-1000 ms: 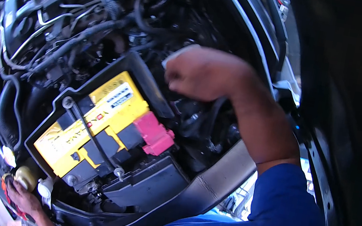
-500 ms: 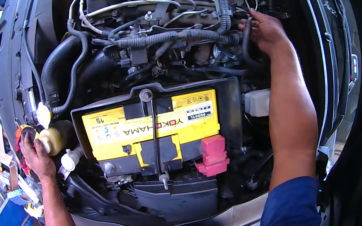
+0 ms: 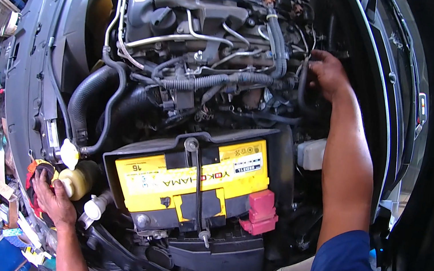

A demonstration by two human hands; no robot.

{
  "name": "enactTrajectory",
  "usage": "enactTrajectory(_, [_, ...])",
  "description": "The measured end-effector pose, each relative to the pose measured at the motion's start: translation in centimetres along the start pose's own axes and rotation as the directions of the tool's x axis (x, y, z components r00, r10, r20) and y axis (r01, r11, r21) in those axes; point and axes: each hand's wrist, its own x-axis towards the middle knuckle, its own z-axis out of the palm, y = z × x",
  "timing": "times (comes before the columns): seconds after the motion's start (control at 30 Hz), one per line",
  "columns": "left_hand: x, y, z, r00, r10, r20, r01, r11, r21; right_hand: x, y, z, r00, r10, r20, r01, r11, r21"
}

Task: Inspecting and manipulating wiring and connectors within a vehicle engine bay.

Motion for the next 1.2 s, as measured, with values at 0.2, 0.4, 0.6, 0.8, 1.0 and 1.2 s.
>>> enactTrajectory(0.2, [-0.2,0.0,0.1,1.0,-0.024,0.008,0.024,1.0,0.018,-0.7,-3.1,0.6,0.841,-0.502,-0.203,0.303,0.747,-0.592])
enactTrajectory(0.4, [-0.4,-0.1,0.0,0.999,-0.034,0.039,0.033,0.999,0.02,-1.3,-8.0,5.2,0.642,-0.764,0.059,0.639,0.491,-0.592])
enactTrajectory(0.6, [-0.4,0.1,0.0,0.996,-0.072,0.052,0.072,0.997,0.001,0.8,-10.2,8.4,0.583,-0.776,0.241,0.674,0.296,-0.677])
enactTrajectory(0.8, [-0.4,0.1,0.0,0.995,-0.08,0.061,0.079,0.997,0.024,-0.1,-10.6,10.5,0.57,-0.697,0.435,0.691,0.12,-0.713])
enactTrajectory(1.0, [-0.4,0.3,-0.1,0.996,-0.065,0.055,0.065,0.998,-0.002,-2.7,-9.9,10.0,0.594,-0.617,0.515,0.663,0.013,-0.749])
enactTrajectory(1.2, [-0.2,0.4,-0.1,0.996,-0.065,0.06,0.064,0.998,0.017,-4.2,-8.9,9.6,0.598,-0.62,0.507,0.675,0.05,-0.736])
